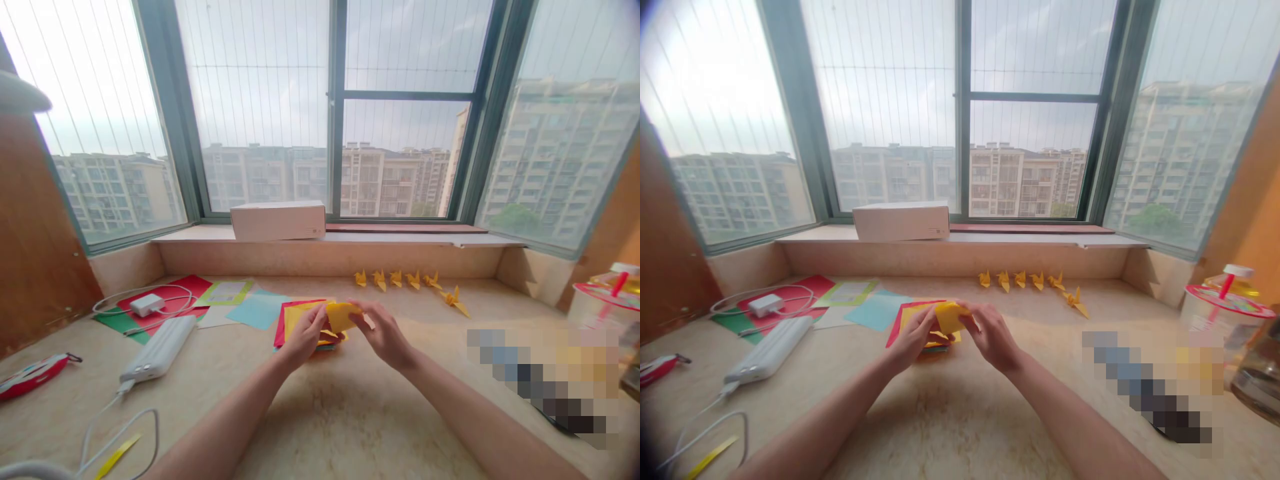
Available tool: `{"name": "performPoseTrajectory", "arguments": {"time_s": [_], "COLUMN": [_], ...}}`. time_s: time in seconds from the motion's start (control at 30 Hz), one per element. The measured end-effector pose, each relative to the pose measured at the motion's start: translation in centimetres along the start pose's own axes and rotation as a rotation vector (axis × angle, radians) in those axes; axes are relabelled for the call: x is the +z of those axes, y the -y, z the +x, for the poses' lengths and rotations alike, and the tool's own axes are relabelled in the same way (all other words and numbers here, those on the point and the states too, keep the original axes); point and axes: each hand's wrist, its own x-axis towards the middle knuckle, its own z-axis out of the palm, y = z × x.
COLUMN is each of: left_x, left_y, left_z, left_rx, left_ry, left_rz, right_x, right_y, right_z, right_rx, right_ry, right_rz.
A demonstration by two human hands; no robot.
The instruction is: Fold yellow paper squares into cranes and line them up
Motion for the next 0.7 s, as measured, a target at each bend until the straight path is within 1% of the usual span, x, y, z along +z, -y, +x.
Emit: {"name": "performPoseTrajectory", "arguments": {"time_s": [0.17,0.23,0.33,0.4,0.57,0.63,0.7], "left_x": [0.4,0.5,0.6,0.7,0.8,0.5,0.0], "left_y": [-0.1,0.1,0.3,0.3,0.0,-0.2,-0.3], "left_z": [-0.5,-0.6,-0.7,-0.8,-0.8,-0.6,-0.3], "left_rx": [-0.004,0.0,0.056,0.088,0.105,0.133,0.177], "left_ry": [0.023,-0.008,-0.078,-0.098,-0.112,-0.163,-0.253], "left_rz": [0.021,0.046,0.104,0.14,0.141,0.137,0.111], "right_x": [-0.6,-0.7,-0.8,-0.8,-1.5,-1.9,-2.2], "right_y": [0.7,0.8,0.8,0.9,0.9,0.8,0.6], "right_z": [-0.7,-0.8,-0.8,-0.7,-0.8,-0.9,-1.0], "right_rx": [-0.065,-0.061,-0.011,-0.004,-0.04,-0.029,-0.006], "right_ry": [-0.086,-0.11,-0.159,-0.158,-0.096,-0.097,-0.11], "right_rz": [-0.03,-0.029,-0.043,-0.039,-0.026,-0.016,0.016]}}
